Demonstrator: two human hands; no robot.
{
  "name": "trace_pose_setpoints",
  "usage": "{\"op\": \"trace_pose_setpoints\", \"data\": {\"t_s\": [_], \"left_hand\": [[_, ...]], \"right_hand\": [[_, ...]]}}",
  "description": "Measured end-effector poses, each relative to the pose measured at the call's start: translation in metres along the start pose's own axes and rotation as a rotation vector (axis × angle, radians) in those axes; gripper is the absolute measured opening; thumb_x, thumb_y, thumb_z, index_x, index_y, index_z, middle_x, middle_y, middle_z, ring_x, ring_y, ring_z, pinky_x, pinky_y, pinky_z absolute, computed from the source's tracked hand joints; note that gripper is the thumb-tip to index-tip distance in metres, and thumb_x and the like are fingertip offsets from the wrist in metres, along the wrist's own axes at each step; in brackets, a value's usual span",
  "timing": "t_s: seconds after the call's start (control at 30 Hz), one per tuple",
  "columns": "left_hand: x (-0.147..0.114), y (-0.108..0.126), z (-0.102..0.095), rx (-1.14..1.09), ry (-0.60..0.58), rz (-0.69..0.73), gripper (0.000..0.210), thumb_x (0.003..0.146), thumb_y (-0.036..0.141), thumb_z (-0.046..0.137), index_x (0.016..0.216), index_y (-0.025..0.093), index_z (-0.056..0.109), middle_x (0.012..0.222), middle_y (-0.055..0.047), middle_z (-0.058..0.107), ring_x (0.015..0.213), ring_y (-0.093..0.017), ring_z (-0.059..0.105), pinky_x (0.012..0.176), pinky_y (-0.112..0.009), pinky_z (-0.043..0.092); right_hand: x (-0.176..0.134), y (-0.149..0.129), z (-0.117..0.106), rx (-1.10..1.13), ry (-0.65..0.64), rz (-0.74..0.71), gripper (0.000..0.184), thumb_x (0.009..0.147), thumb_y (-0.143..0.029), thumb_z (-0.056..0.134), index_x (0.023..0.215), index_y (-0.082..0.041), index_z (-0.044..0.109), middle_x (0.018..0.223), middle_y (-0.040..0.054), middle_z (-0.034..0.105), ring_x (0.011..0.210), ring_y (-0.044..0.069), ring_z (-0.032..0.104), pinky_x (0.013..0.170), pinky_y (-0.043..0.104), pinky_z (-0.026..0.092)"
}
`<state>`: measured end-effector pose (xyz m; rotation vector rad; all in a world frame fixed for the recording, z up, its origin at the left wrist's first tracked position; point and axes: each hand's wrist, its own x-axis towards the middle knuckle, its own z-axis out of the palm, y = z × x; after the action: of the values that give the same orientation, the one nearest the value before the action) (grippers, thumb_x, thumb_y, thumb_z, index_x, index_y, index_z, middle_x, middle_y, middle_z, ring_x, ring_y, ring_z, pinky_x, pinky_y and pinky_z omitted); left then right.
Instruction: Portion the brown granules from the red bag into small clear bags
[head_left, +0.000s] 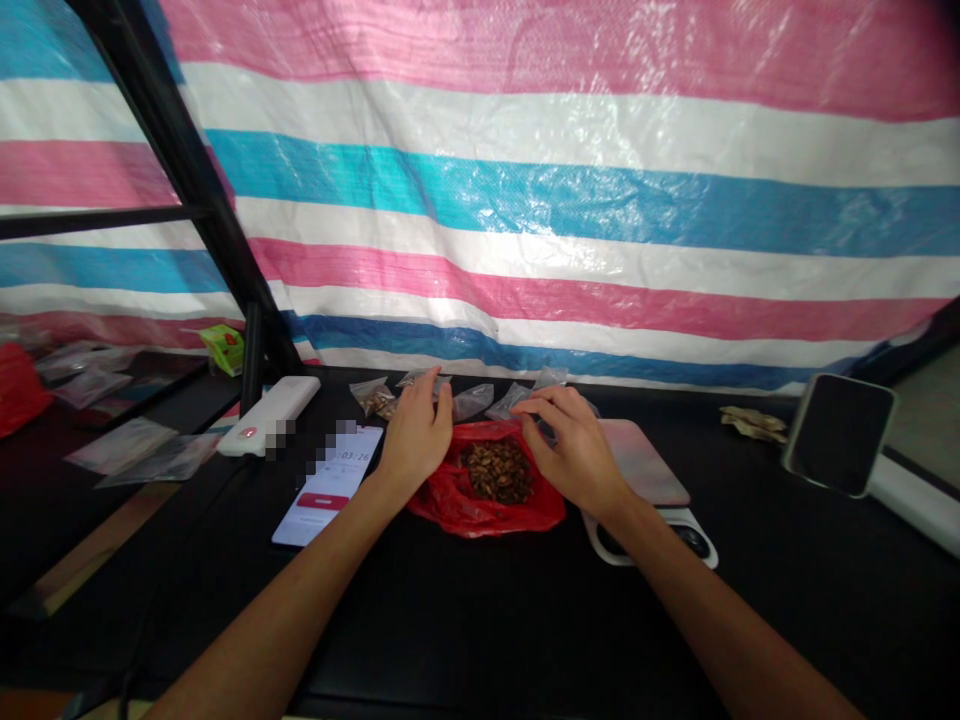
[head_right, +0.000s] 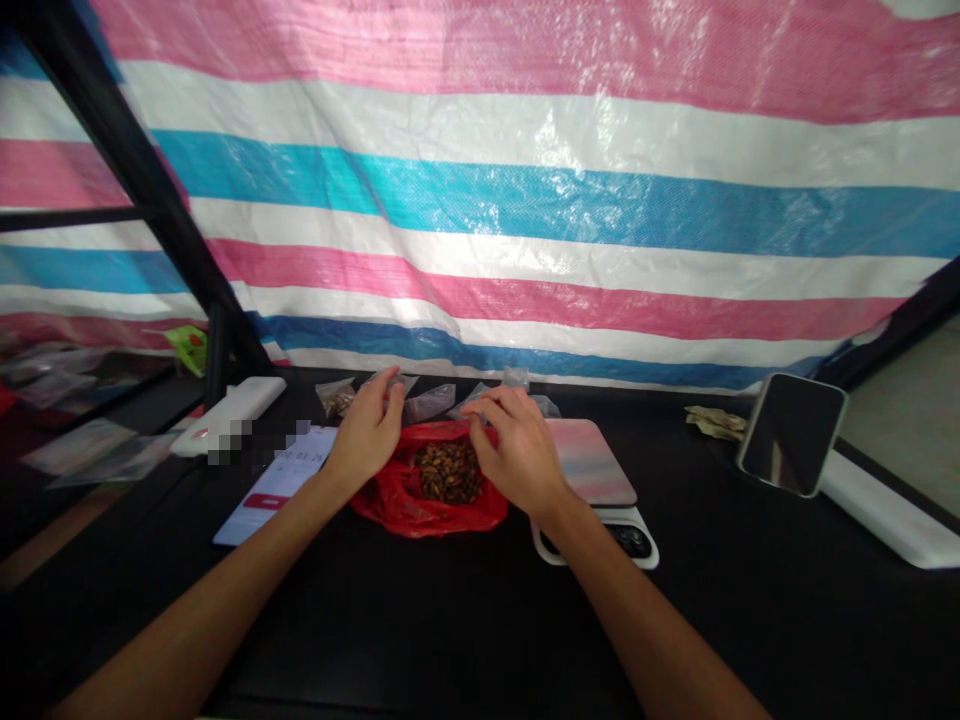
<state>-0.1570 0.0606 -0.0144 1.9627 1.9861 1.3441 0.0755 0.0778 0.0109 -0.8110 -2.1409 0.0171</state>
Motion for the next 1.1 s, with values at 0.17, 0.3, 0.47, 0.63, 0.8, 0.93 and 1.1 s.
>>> {"op": "trace_pose_setpoints", "data": {"t_s": [0.17, 0.3, 0.47, 0.63, 0.8, 0.93, 1.1], "left_hand": [[-0.006, -0.011, 0.0, 0.471, -0.142, 0.01, 0.041, 0.098, 0.027, 0.053, 0.129, 0.002, 0.065, 0.125, -0.025, 0.069, 0.124, -0.041, 0.058, 0.106, -0.056, 0.047], [-0.008, -0.01, -0.004, 0.53, -0.214, 0.064, 0.031, 0.098, 0.022, 0.053, 0.122, 0.011, 0.07, 0.115, -0.019, 0.073, 0.115, -0.04, 0.06, 0.097, -0.054, 0.051], [0.0, -0.005, -0.008, 0.393, -0.117, 0.109, 0.025, 0.098, 0.023, 0.057, 0.117, 0.015, 0.072, 0.113, -0.015, 0.074, 0.109, -0.035, 0.061, 0.097, -0.051, 0.05], [0.003, -0.007, -0.002, 0.034, -0.026, 0.246, 0.025, 0.102, 0.026, 0.056, 0.122, 0.019, 0.068, 0.117, -0.009, 0.075, 0.108, -0.026, 0.064, 0.101, -0.042, 0.051], [-0.003, 0.004, -0.001, -0.235, 0.04, 0.308, 0.019, 0.104, 0.027, 0.055, 0.114, 0.021, 0.07, 0.109, -0.006, 0.074, 0.101, -0.019, 0.067, 0.093, -0.034, 0.054], [-0.009, 0.02, -0.009, -0.304, -0.018, 0.506, 0.02, 0.105, 0.022, 0.052, 0.115, 0.022, 0.069, 0.106, -0.005, 0.074, 0.1, -0.018, 0.066, 0.092, -0.033, 0.053], [-0.014, 0.03, -0.013, -0.268, -0.091, 0.652, 0.023, 0.105, 0.015, 0.048, 0.117, 0.021, 0.067, 0.109, -0.007, 0.074, 0.104, -0.02, 0.065, 0.096, -0.036, 0.052]], "right_hand": [[-0.002, -0.001, 0.001, 0.005, -0.018, -0.008, 0.022, 0.097, -0.014, 0.056, 0.107, -0.024, 0.072, 0.104, 0.0075, 0.068, 0.1, 0.026, 0.062, 0.091, 0.045, 0.05], [-0.002, -0.001, 0.002, 0.004, -0.038, -0.018, 0.021, 0.097, -0.013, 0.057, 0.107, -0.023, 0.072, 0.104, 0.0078, 0.069, 0.101, 0.026, 0.061, 0.091, 0.045, 0.05], [0.0, -0.002, -0.001, -0.002, -0.016, -0.015, 0.021, 0.097, -0.013, 0.056, 0.106, -0.024, 0.072, 0.103, 0.0068, 0.069, 0.099, 0.026, 0.061, 0.09, 0.044, 0.05], [0.0, -0.001, -0.002, -0.045, -0.016, -0.044, 0.021, 0.098, -0.014, 0.055, 0.109, -0.024, 0.071, 0.104, 0.0072, 0.07, 0.099, 0.026, 0.061, 0.09, 0.045, 0.05], [-0.002, -0.001, 0.001, -0.053, -0.095, -0.06, 0.024, 0.1, -0.016, 0.055, 0.12, -0.024, 0.066, 0.111, 0.0081, 0.072, 0.105, 0.028, 0.062, 0.093, 0.047, 0.049], [-0.002, -0.002, 0.001, -0.095, -0.125, -0.062, 0.035, 0.102, -0.024, 0.057, 0.137, -0.024, 0.058, 0.118, 0.01, 0.071, 0.11, 0.03, 0.062, 0.095, 0.048, 0.049], [-0.001, -0.001, -0.004, -0.129, -0.066, -0.071, 0.017, 0.102, -0.028, 0.06, 0.115, -0.024, 0.069, 0.113, 0.0094, 0.069, 0.104, 0.028, 0.063, 0.09, 0.044, 0.049]]}}
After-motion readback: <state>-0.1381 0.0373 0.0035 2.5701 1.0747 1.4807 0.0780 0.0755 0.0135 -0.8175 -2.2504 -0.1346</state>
